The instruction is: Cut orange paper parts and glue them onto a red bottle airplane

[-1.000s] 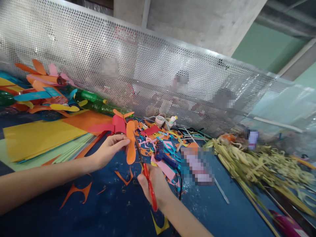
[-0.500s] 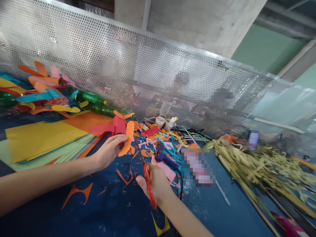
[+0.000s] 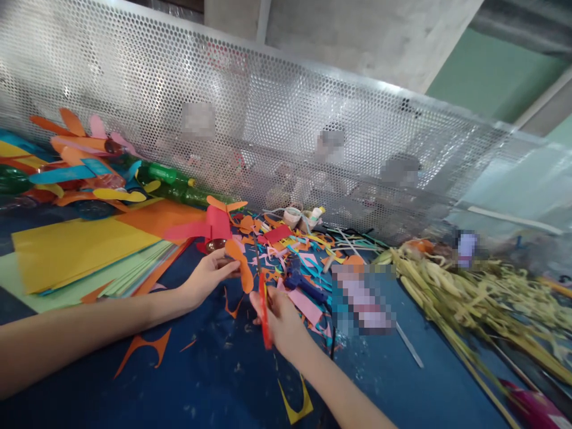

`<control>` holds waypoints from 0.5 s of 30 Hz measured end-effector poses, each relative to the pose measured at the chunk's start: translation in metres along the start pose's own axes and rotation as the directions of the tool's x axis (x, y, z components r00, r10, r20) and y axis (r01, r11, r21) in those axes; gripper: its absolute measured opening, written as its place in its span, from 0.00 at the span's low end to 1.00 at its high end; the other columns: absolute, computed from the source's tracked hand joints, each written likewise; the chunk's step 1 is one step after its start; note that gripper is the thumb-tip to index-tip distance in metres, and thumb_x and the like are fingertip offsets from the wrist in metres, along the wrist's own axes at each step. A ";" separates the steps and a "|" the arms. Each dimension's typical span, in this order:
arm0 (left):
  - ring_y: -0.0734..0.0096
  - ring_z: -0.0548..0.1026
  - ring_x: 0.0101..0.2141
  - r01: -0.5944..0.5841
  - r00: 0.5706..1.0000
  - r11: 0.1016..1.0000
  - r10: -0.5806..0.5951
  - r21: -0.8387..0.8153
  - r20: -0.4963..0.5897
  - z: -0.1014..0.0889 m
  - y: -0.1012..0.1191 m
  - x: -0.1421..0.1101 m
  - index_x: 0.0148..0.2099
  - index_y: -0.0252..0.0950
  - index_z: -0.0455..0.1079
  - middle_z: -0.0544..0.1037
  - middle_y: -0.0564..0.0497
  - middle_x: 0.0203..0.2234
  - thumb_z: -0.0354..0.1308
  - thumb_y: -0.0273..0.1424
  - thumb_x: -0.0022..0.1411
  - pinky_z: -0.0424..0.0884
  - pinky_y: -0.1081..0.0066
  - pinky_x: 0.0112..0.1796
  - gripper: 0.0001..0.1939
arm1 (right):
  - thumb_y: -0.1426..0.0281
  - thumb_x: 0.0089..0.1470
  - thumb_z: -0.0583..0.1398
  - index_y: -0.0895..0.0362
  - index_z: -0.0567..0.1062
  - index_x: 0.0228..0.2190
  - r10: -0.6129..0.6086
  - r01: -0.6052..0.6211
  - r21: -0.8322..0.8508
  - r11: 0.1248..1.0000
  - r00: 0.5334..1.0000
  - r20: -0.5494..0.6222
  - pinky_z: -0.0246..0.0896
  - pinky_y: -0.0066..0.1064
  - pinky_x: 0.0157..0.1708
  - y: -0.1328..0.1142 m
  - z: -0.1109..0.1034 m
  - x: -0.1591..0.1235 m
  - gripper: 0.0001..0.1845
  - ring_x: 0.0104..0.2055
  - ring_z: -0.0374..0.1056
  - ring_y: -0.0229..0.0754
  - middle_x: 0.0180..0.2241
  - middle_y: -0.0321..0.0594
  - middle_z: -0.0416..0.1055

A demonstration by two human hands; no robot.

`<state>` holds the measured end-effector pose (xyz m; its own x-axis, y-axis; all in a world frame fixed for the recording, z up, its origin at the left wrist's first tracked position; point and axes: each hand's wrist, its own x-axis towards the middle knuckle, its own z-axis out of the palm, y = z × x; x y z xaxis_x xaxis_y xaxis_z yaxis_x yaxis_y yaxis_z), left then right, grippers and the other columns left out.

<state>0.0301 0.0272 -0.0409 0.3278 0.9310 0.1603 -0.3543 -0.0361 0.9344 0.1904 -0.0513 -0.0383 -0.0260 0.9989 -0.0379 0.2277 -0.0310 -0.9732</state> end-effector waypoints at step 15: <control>0.75 0.65 0.16 -0.038 0.996 0.999 0.038 0.011 -0.079 -0.001 -0.001 -0.012 0.32 0.37 0.57 0.65 0.59 0.14 0.44 0.28 0.55 0.63 0.75 0.20 0.02 | 0.57 0.40 0.63 0.56 0.62 0.24 0.178 -0.176 0.282 0.943 0.984 0.021 0.64 0.28 0.21 0.000 -0.005 0.005 0.19 0.14 0.63 0.33 0.16 0.30 0.68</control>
<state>0.0254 0.0162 -0.0441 0.2433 0.9549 0.1703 -0.3572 -0.0750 0.9310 0.1954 -0.0459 -0.0374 -0.0055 0.9766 -0.2149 -0.0552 -0.2149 -0.9751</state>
